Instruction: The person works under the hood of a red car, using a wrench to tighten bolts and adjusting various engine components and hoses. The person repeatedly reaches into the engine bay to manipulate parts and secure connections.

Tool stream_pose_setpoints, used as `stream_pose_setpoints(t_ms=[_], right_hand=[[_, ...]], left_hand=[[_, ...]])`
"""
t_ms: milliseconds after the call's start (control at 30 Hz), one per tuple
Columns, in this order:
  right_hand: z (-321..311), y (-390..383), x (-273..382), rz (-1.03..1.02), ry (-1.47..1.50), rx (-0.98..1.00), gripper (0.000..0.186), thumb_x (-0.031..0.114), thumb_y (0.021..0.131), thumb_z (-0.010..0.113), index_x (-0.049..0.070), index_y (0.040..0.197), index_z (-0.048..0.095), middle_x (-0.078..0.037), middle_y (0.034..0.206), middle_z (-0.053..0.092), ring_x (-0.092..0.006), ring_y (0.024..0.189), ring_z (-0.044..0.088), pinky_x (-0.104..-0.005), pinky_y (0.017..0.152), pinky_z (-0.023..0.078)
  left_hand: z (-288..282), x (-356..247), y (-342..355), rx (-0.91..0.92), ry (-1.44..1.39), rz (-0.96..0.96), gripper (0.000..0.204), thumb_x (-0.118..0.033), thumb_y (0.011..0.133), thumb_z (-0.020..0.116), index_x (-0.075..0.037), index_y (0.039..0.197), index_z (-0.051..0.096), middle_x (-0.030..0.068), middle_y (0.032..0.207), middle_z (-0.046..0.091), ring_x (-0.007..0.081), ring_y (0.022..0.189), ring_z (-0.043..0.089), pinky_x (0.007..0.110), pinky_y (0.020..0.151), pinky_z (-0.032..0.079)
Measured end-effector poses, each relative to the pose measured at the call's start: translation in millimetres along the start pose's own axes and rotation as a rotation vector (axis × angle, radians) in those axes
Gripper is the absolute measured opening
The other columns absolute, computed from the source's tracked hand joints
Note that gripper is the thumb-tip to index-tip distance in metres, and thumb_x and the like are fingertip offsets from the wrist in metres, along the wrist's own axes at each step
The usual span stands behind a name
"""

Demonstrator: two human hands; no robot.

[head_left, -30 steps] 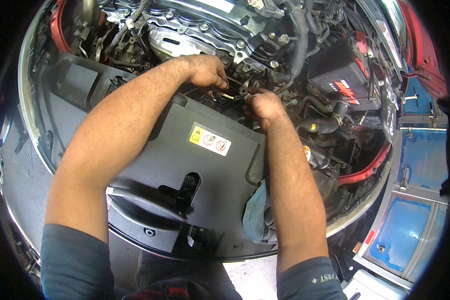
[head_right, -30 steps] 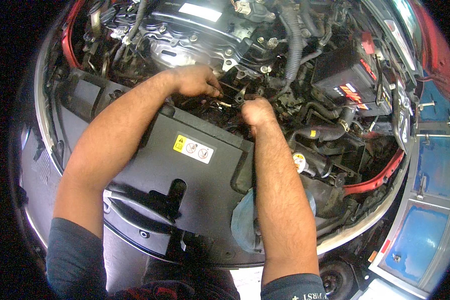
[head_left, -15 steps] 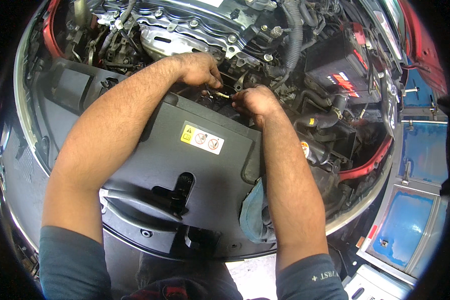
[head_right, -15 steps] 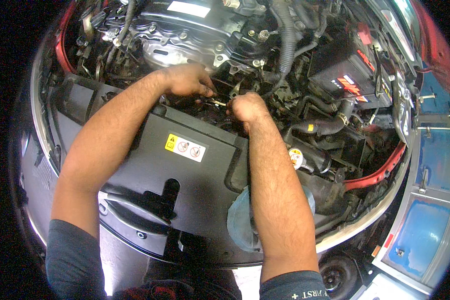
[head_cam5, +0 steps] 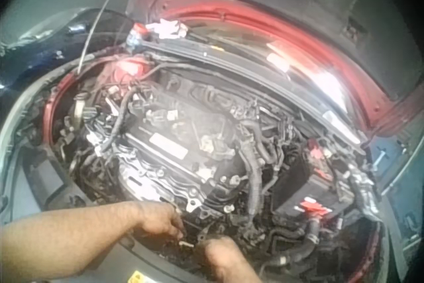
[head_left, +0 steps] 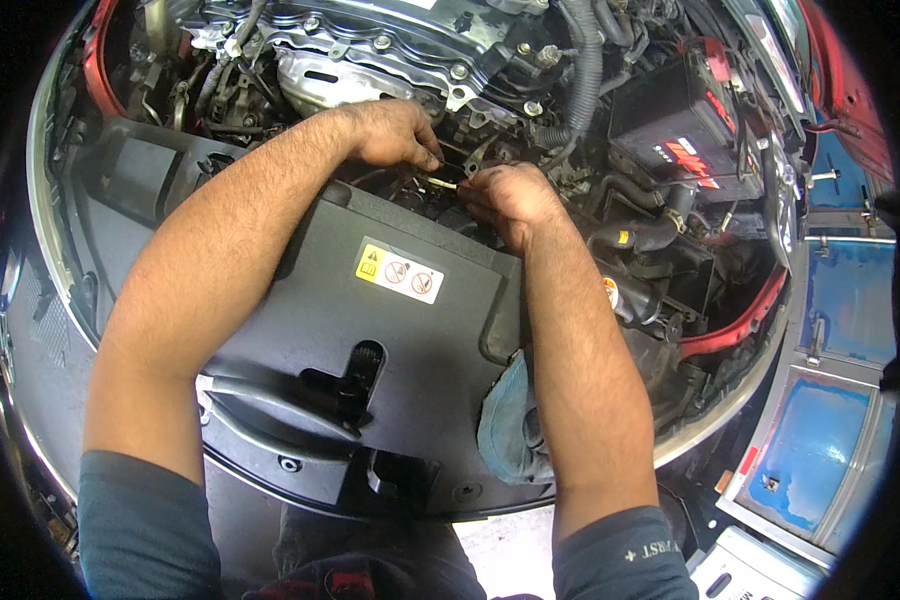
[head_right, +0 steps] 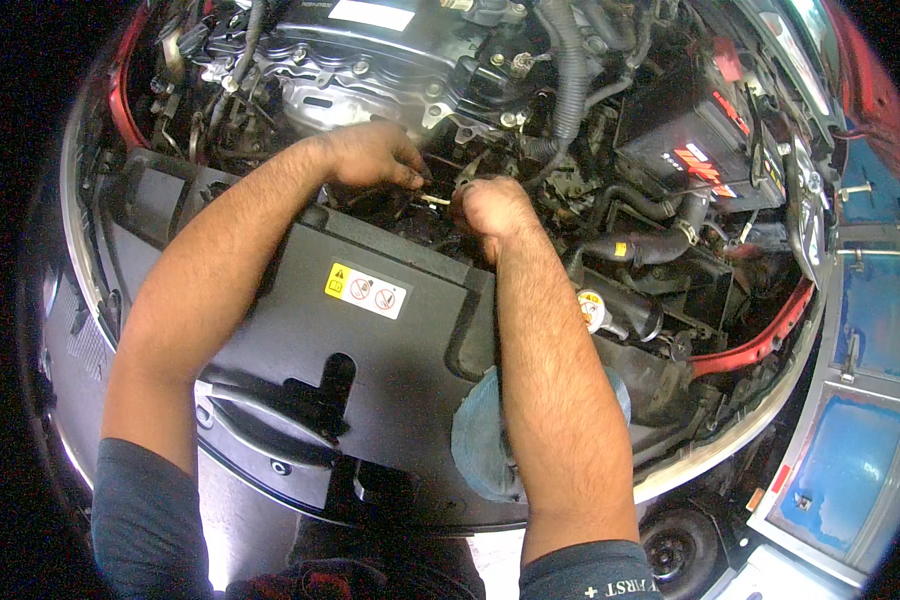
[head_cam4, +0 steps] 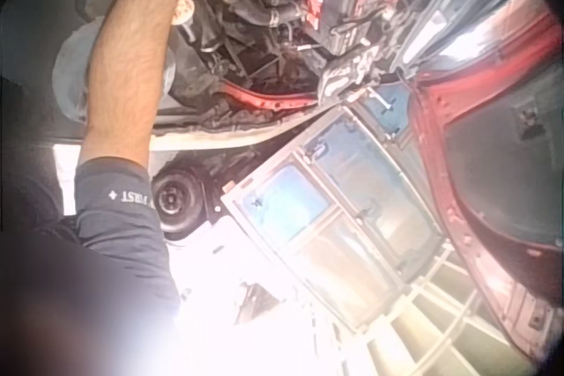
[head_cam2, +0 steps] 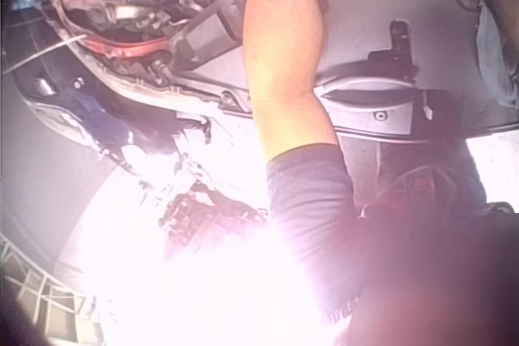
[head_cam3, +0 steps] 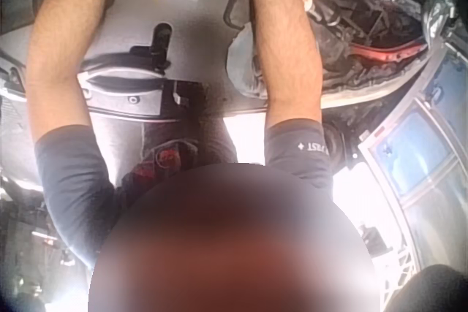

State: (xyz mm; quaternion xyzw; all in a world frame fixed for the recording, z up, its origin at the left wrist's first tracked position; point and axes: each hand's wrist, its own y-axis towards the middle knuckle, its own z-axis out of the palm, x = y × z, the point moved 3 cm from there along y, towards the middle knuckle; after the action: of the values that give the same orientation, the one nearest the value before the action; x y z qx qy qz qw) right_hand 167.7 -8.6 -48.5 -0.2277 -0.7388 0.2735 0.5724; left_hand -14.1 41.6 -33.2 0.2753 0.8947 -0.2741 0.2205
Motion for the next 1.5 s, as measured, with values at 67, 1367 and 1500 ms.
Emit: stream_pose_setpoints(t_ms=[67,1367,1500], right_hand=[[1.6,-5.2,3.1,-0.008,0.108,-0.017,0.019,-0.003,0.088,0.053,-0.012,0.105,0.057,-0.021,0.104,0.064,-0.0286,0.101,0.064,-0.0371,0.088,0.052],[-9.2,45.9,0.5,0.210,0.980,-0.012,0.013,0.005,0.097,0.038,0.000,0.089,0.046,-0.006,0.075,0.048,-0.0135,0.060,0.045,-0.0238,0.051,0.042],[-8.4,42.7,2.2,0.196,0.943,-0.052,0.016,0.006,0.098,0.036,-0.001,0.089,0.047,-0.004,0.073,0.047,-0.0117,0.059,0.044,-0.0222,0.052,0.042]], left_hand=[[1.0,-0.1,0.2,0.011,0.019,-0.003,0.038,-0.041,0.089,0.062,-0.015,0.117,0.068,0.0139,0.115,0.066,0.0285,0.108,0.062,0.039,0.096,0.046],[-27.3,46.0,0.7,-0.147,-0.427,-0.200,0.045,-0.040,0.100,0.043,-0.002,0.112,0.066,0.0085,0.095,0.071,0.0196,0.086,0.068,0.037,0.079,0.058],[-27.0,51.2,-3.3,-0.144,-0.471,-0.300,0.044,-0.040,0.100,0.044,-0.002,0.106,0.067,0.0107,0.095,0.071,0.0189,0.085,0.069,0.036,0.077,0.058]])
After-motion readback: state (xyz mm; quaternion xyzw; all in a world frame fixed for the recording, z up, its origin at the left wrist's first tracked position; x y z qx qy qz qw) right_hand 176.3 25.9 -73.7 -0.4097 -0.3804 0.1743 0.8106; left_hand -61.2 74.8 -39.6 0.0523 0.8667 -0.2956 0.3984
